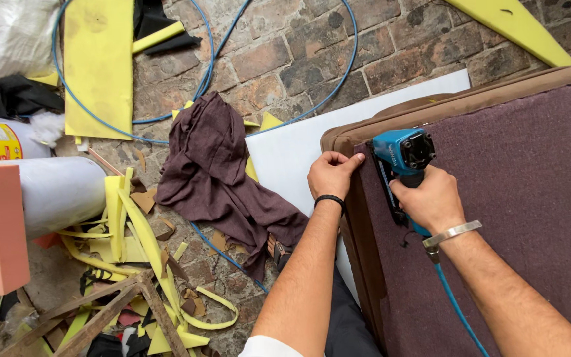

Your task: The person staples a maroon fabric onto a wooden frame using a pneumatic staple gun, then trims excess fabric with scissors. The person works along the edges of the frame, pulling the fabric taut before stapling and cutting away the overhang.

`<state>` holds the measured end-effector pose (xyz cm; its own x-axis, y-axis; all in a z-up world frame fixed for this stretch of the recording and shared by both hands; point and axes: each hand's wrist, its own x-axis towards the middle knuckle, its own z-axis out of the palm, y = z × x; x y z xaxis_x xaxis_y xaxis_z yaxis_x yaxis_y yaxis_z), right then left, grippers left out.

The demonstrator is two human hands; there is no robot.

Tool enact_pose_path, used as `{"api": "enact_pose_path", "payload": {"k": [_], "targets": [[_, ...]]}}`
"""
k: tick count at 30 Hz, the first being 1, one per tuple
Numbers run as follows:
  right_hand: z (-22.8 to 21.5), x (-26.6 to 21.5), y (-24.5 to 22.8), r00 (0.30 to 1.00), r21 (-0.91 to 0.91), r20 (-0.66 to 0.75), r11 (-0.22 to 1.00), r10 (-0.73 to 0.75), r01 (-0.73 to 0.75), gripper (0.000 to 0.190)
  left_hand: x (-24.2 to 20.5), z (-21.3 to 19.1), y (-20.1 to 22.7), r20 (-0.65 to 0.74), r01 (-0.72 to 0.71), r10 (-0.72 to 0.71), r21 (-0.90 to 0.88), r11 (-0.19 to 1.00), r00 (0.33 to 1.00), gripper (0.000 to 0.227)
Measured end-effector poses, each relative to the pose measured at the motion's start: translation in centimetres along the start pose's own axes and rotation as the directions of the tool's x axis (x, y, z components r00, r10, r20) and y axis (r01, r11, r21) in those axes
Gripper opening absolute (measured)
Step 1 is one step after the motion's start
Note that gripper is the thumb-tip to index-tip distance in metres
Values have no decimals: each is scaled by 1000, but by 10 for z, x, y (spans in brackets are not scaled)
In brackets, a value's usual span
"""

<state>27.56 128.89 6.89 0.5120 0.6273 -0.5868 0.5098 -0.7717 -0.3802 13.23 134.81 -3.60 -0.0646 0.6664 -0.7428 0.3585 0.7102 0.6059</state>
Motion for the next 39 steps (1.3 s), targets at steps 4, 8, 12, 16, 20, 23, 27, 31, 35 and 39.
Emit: {"api": "enact_pose_path", "payload": {"k": [4,8,12,16,20,23,27,31,35,39], "targets": [[-3,6,-1,998,-22,47,999,31,-30,27,-2,-1,7,13,22,-22,35,999,1000,34],[2,5,1,996,-51,94,999,-3,8,28,-2,1,1,-18,-38,38,16,999,999,27],[9,3,7,980,-126,-6,972,-199,196,29,-12,12,-15,-124,-208,213,55,977,969,24],[-1,2,14,993,-35,67,994,-101,104,32,-71,18,-47,-117,-331,338,75,941,934,22],[-36,-10,35,986,-80,165,996,-32,46,33,-175,30,-93,-10,-135,136,52,989,991,31],[-61,-13,48,962,-173,269,985,50,-3,32,-217,48,-109,-39,32,-29,82,996,999,48],[-76,-12,64,934,-292,331,956,134,-34,34,-228,75,-99,5,153,-155,153,976,988,54],[-77,0,74,930,-261,360,950,-66,168,35,-210,90,-78,128,325,-331,63,944,935,58],[-72,7,82,914,-317,321,881,-248,350,39,-192,74,-88,66,298,-310,148,943,949,42],[-61,14,78,897,-295,236,852,-373,432,36,-190,50,-100,-104,286,-291,-59,956,951,29]]}}
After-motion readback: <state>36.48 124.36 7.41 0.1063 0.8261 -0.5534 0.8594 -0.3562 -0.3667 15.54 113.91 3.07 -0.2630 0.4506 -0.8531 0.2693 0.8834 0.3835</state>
